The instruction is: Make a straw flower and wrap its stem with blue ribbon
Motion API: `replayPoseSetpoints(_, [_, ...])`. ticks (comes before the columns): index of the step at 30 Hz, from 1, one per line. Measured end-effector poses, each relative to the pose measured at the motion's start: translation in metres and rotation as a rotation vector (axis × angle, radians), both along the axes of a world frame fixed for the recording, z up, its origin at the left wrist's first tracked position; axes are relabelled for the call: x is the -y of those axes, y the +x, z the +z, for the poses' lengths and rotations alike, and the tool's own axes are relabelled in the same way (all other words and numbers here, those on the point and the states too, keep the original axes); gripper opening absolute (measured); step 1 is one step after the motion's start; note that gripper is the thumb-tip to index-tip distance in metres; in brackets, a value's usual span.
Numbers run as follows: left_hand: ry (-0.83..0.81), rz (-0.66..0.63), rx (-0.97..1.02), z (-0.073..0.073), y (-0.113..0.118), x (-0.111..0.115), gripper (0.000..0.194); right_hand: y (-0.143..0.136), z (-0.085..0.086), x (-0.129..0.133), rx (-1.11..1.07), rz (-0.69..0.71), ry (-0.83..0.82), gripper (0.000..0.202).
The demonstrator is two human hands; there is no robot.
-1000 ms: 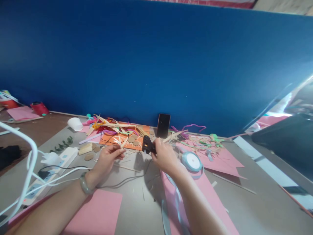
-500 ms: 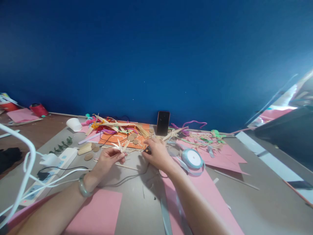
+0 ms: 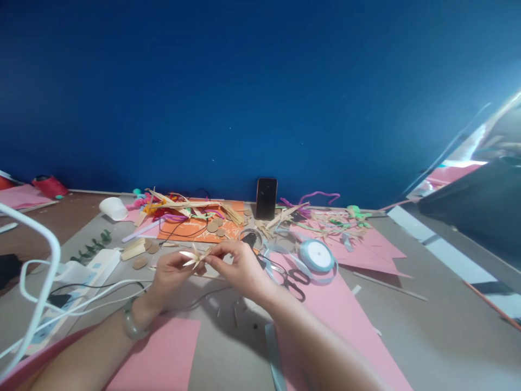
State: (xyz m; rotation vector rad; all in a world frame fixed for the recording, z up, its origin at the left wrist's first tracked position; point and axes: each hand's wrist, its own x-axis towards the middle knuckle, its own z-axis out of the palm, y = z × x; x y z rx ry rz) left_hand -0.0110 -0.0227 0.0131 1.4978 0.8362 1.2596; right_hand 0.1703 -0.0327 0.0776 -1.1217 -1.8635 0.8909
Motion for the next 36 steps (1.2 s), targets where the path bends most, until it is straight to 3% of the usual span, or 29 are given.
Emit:
replayPoseSetpoints(11, [0.254,0.040,-0.192,0.0015,-0.0065,0.0028,0.015,-0.0011,0.0015,0.0036,0.009,-0.020,0.006,0.017])
replayPoseSetpoints(36, [0.141,0.116,-0.118,-0.0028,-0.0027,0.0063,0.009,-0.0083,-0.0023,0.0094,0.014,-0.057,0.178,0.013])
